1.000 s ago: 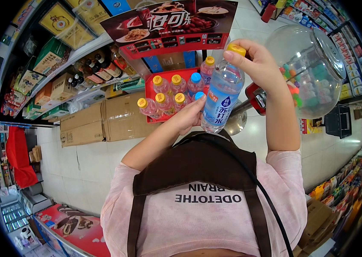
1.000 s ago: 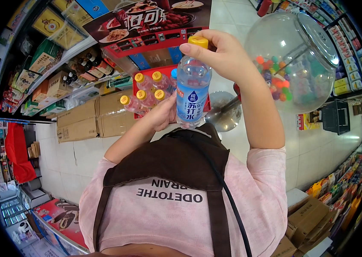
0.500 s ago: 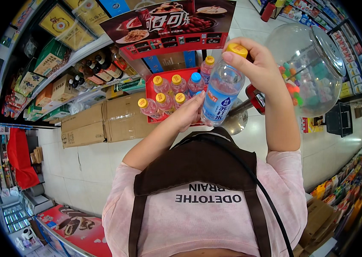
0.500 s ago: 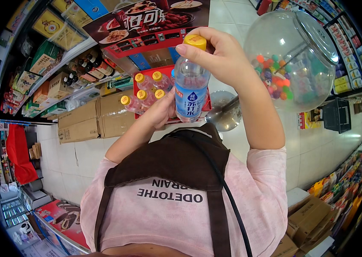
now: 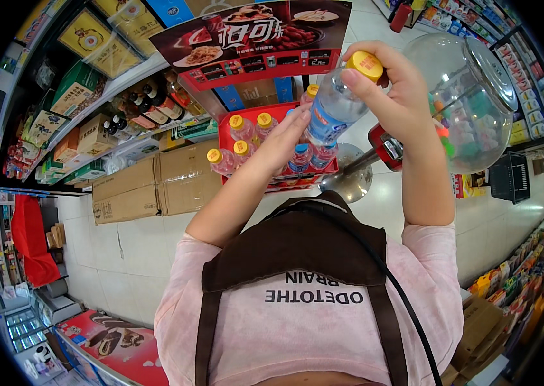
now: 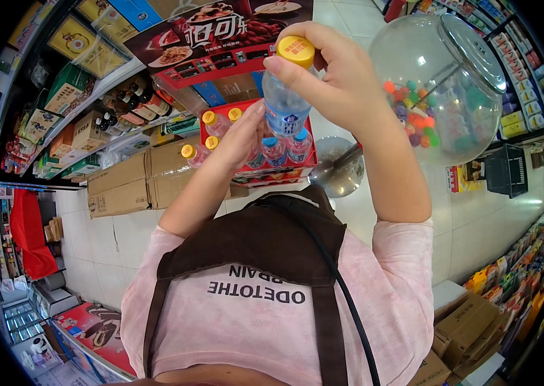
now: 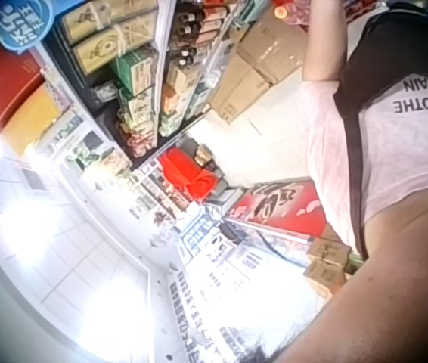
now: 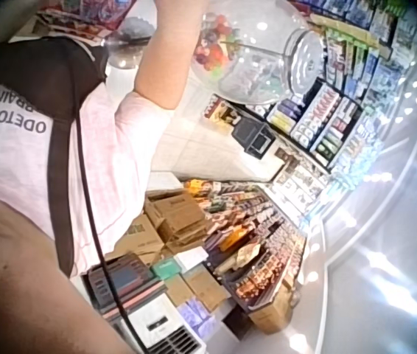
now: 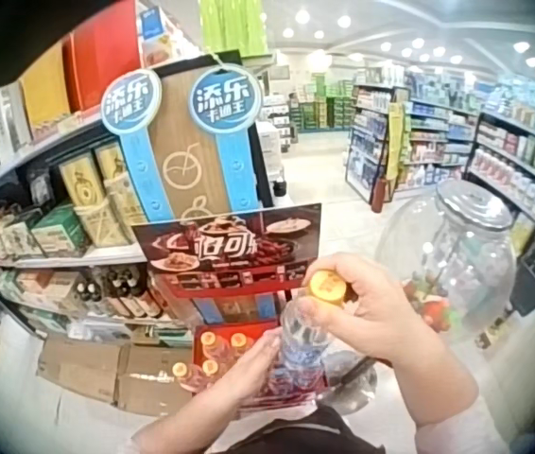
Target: The person repeatedly picks up plastic bottles from a red display tray, briefly holds them, and places them back into the tray. The person handles bottles with both yellow and blue caps, moving them around within the display area without removing them from the station.
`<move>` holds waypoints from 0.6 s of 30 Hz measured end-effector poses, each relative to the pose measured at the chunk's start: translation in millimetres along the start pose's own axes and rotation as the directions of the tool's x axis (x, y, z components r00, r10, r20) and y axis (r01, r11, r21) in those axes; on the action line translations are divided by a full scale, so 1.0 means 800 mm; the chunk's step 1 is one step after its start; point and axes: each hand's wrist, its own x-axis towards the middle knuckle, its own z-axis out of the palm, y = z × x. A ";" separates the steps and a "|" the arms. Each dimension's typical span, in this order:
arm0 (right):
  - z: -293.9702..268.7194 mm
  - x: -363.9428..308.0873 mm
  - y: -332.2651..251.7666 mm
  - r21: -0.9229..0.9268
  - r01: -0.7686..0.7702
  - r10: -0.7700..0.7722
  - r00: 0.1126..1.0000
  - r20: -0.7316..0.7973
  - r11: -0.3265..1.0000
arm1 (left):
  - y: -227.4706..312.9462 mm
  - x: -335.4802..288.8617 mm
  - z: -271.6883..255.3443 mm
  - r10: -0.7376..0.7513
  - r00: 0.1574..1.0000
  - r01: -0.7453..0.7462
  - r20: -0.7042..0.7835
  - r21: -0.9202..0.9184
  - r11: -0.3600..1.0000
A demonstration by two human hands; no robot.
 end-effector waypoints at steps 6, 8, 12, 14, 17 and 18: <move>0.011 0.007 0.034 -0.269 0.155 -0.192 0.974 -0.119 0.951 | 0.002 0.012 -0.003 0.062 0.997 -0.055 -0.035 0.195 0.979; 0.015 0.007 0.042 -0.325 0.171 -0.216 0.971 -0.107 0.930 | 0.006 0.014 0.001 0.072 0.996 -0.058 -0.050 0.242 0.969; 0.020 0.007 0.062 -0.403 0.182 -0.236 0.968 -0.089 0.897 | 0.006 0.023 0.005 0.086 0.994 -0.065 -0.073 0.252 0.966; 0.022 0.006 0.072 -0.406 0.157 -0.208 0.974 -0.085 0.900 | 0.010 0.024 0.008 0.060 0.994 -0.040 -0.086 0.217 0.975; 0.028 0.002 0.088 -0.395 0.139 -0.184 0.980 -0.077 0.908 | 0.008 0.029 0.007 0.080 0.993 -0.065 -0.083 0.168 0.984; 0.030 0.001 0.093 -0.396 0.154 -0.199 0.977 -0.075 0.905 | 0.008 0.029 0.008 0.070 0.994 -0.055 -0.088 0.161 0.985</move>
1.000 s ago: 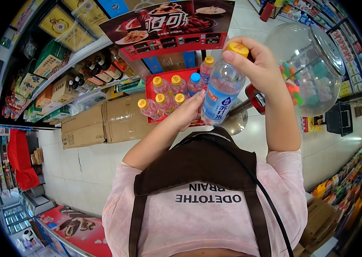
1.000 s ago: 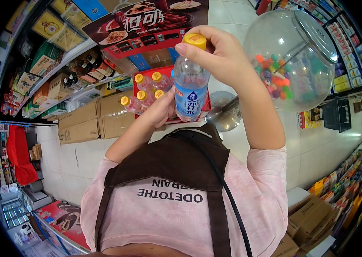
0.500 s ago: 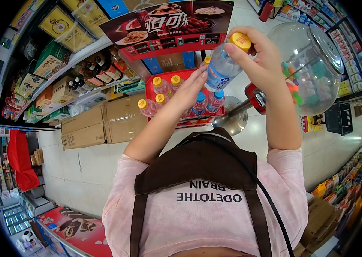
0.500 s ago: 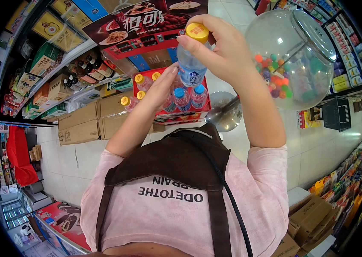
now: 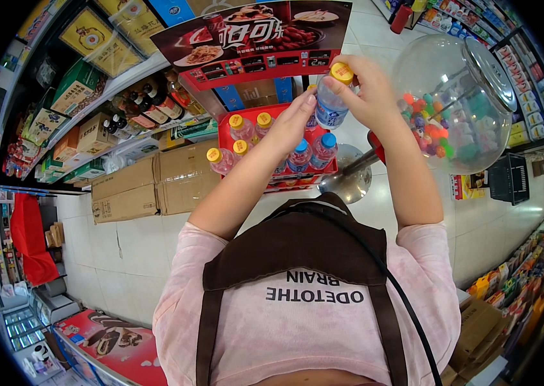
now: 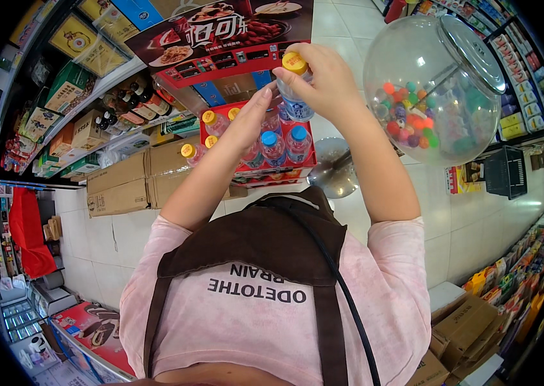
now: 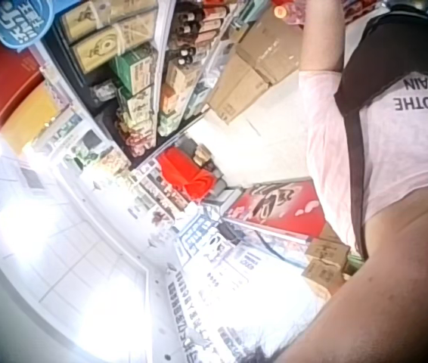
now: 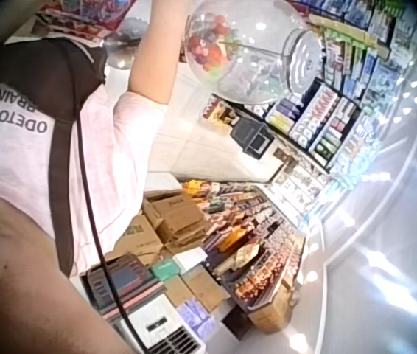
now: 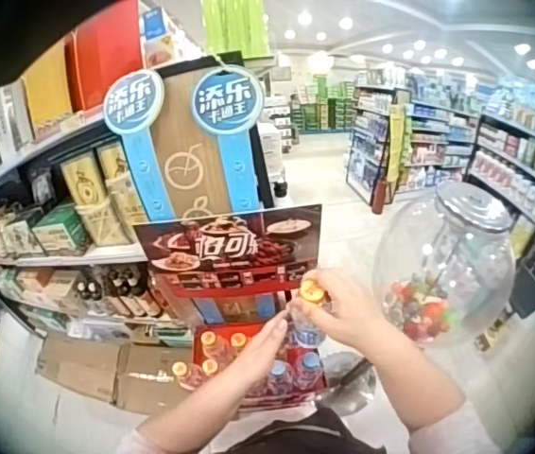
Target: The person repeatedly picks up plastic bottles from a red display tray, briefly holds them, and places them back into the tray. The person handles bottles with both yellow and blue caps, moving them around within the display area without removing them from the station.
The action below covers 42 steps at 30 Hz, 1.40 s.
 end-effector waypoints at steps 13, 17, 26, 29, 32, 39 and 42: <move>0.046 -0.038 0.049 -0.015 -0.185 0.184 0.961 0.206 0.983 | -0.012 0.010 -0.004 -0.114 0.993 0.114 0.001 -0.027 0.993; 0.062 -0.052 0.061 -0.057 -0.222 0.229 0.936 0.267 0.973 | -0.015 0.012 -0.002 -0.156 0.987 0.158 0.024 -0.092 0.983; 0.090 -0.074 0.077 -0.116 -0.243 0.269 0.890 0.368 0.963 | -0.033 0.017 -0.001 -0.206 0.977 0.213 0.059 -0.162 0.964; 0.090 -0.074 0.071 -0.108 -0.245 0.268 0.877 0.399 0.964 | -0.031 0.017 -0.003 -0.271 0.959 0.281 0.078 -0.156 0.947; 0.095 -0.079 0.080 -0.117 -0.248 0.274 0.860 0.430 0.962 | -0.031 0.017 0.000 -0.287 0.957 0.289 0.037 -0.153 0.945; 0.098 -0.079 0.082 -0.154 -0.317 0.351 0.802 0.483 0.936 | -0.037 0.024 -0.001 -0.301 0.952 0.305 0.049 -0.154 0.940; 0.091 -0.072 0.076 -0.141 -0.367 0.384 0.762 0.522 0.919 | -0.030 0.022 -0.001 -0.301 0.951 0.309 0.074 -0.160 0.937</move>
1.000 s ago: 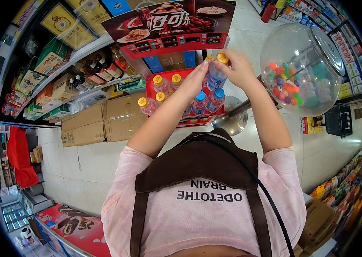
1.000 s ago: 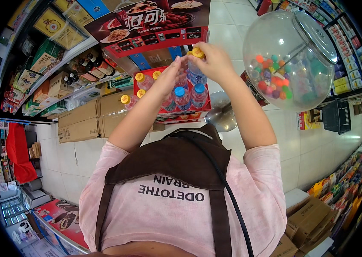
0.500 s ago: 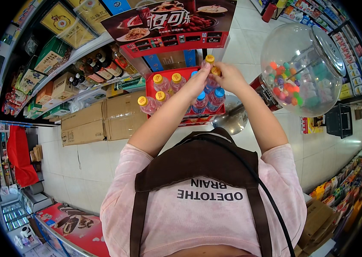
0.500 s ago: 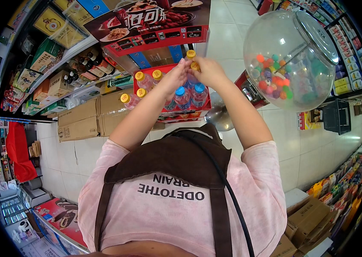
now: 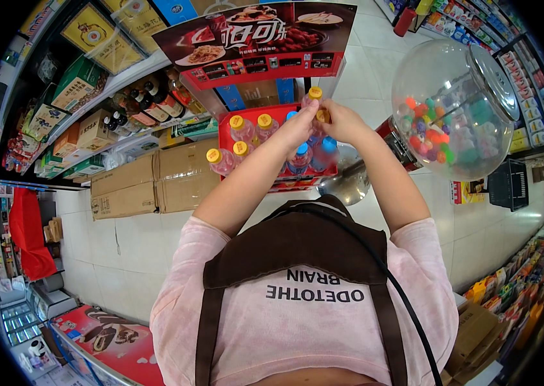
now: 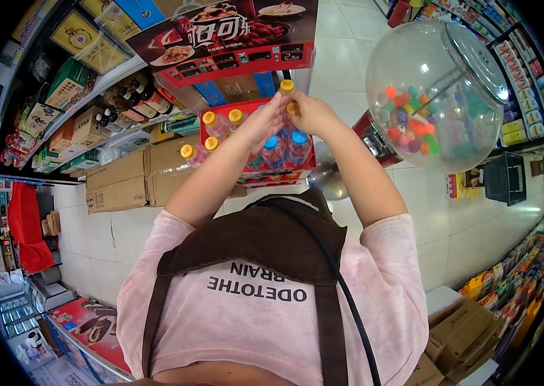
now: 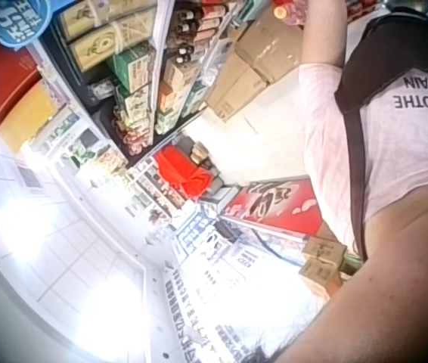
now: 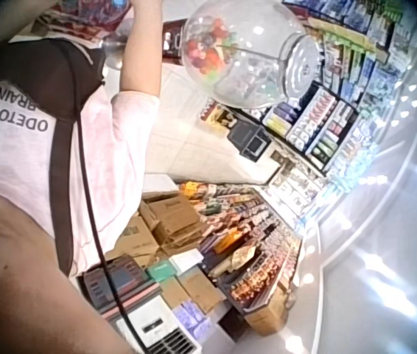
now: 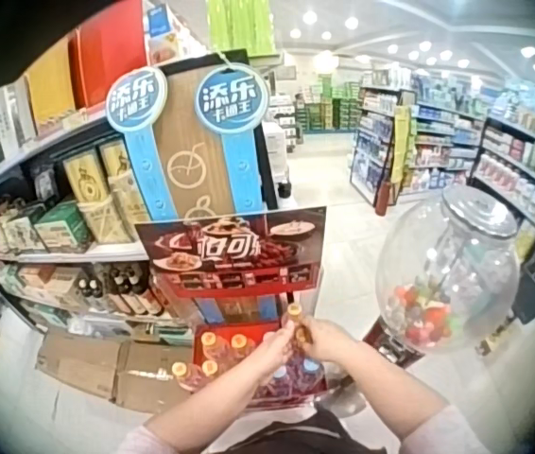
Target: The person repeatedly picks up plastic bottles from a red display tray, briefly holds them, and places them back into the tray. The person handles bottles with both yellow and blue caps, moving them around within the display area without removing them from the station.
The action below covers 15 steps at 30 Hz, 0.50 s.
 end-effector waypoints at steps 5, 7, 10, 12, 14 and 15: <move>-0.021 0.021 0.006 0.206 -0.141 0.128 0.989 0.073 0.968 | 0.011 -0.003 -0.011 0.130 0.981 -0.117 -0.141 0.093 0.989; -0.025 0.029 0.006 0.117 -0.203 0.208 0.978 -0.033 0.972 | 0.023 -0.002 -0.019 0.199 0.973 -0.189 -0.115 0.094 0.977; -0.015 0.044 0.008 -0.026 -0.206 0.204 0.978 -0.039 0.978 | 0.025 0.012 -0.030 0.364 0.917 -0.301 -0.161 0.317 0.899; -0.002 0.054 0.007 -0.064 -0.229 0.228 0.973 -0.021 0.971 | 0.021 0.021 -0.036 0.398 0.895 -0.277 -0.201 0.450 0.849; 0.006 0.066 0.007 -0.086 -0.228 0.227 0.974 -0.016 0.970 | -0.002 0.039 -0.061 0.443 0.882 -0.262 -0.163 0.610 0.748; 0.011 0.069 0.012 -0.084 -0.230 0.229 0.973 -0.021 0.969 | -0.002 0.040 -0.061 0.455 0.880 -0.250 -0.136 0.682 0.688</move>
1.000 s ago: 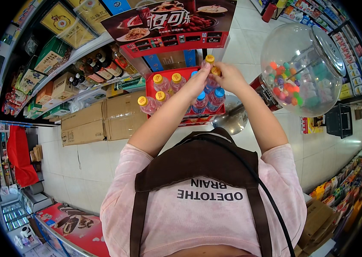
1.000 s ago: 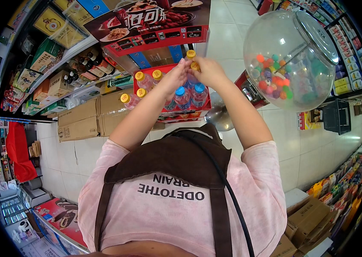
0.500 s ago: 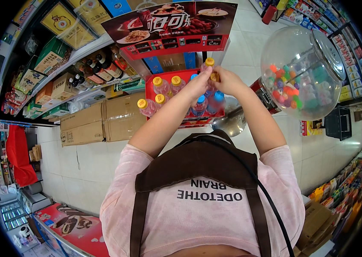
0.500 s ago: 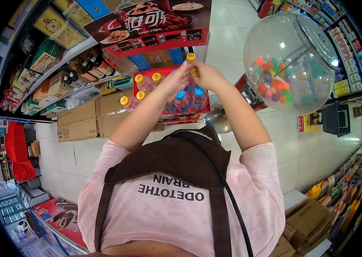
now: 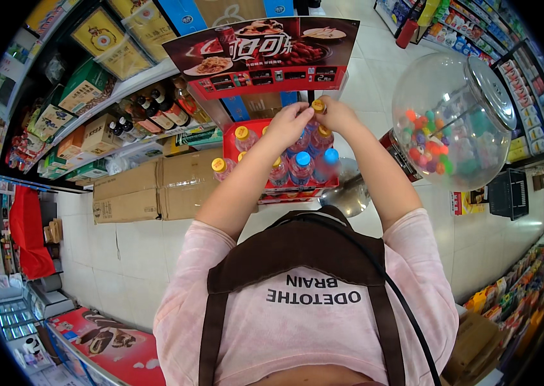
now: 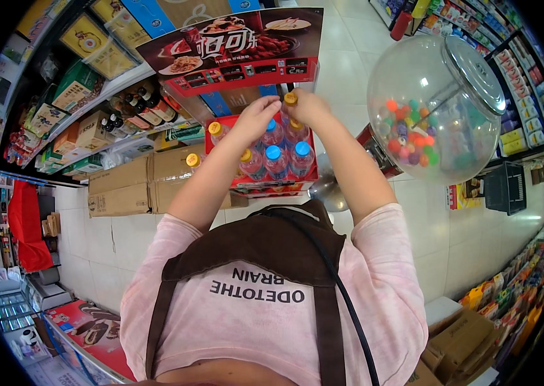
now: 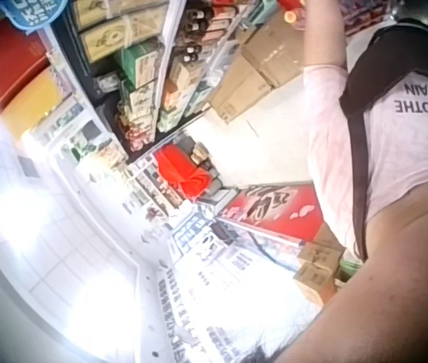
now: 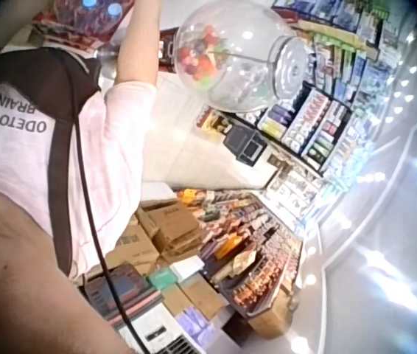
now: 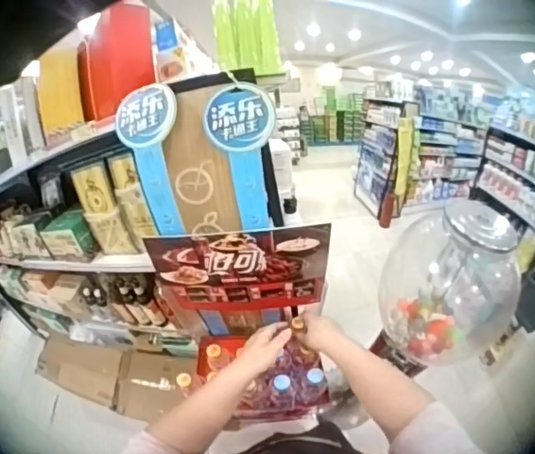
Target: The person repeatedly picks up plastic bottles from a red display tray, briefly holds them, and places them back into the tray. The person handles bottles with both yellow and blue caps, moving them around within the display area without removing them from the station.
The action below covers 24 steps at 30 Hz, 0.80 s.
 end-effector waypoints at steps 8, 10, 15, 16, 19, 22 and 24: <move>0.003 -0.002 -0.003 0.143 0.121 -0.099 0.984 -0.148 0.982 | 0.003 0.003 -0.002 0.011 0.999 -0.016 0.048 0.090 0.996; 0.001 -0.006 -0.008 0.199 0.193 -0.136 0.953 -0.271 0.961 | 0.024 0.000 -0.003 0.043 0.996 -0.043 0.074 -0.003 0.999; -0.046 -0.021 -0.039 0.235 0.396 -0.281 0.869 -0.407 0.888 | 0.046 -0.003 -0.004 0.172 0.984 -0.176 -0.039 -0.246 0.953; -0.056 -0.026 -0.046 0.244 0.420 -0.294 0.858 -0.422 0.874 | 0.053 -0.006 -0.006 0.201 0.978 -0.211 -0.064 -0.266 0.941; -0.092 -0.050 -0.071 0.221 0.496 -0.339 0.796 -0.502 0.840 | 0.086 -0.018 -0.016 0.325 0.942 -0.336 -0.088 -0.320 0.886; -0.122 -0.072 -0.091 0.167 0.586 -0.392 0.700 -0.597 0.793 | 0.119 -0.034 -0.026 0.413 0.904 -0.421 -0.112 -0.418 0.805; -0.140 -0.085 -0.097 0.245 0.625 -0.393 0.701 -0.595 0.741 | 0.138 -0.044 -0.033 0.449 0.888 -0.441 -0.101 -0.470 0.765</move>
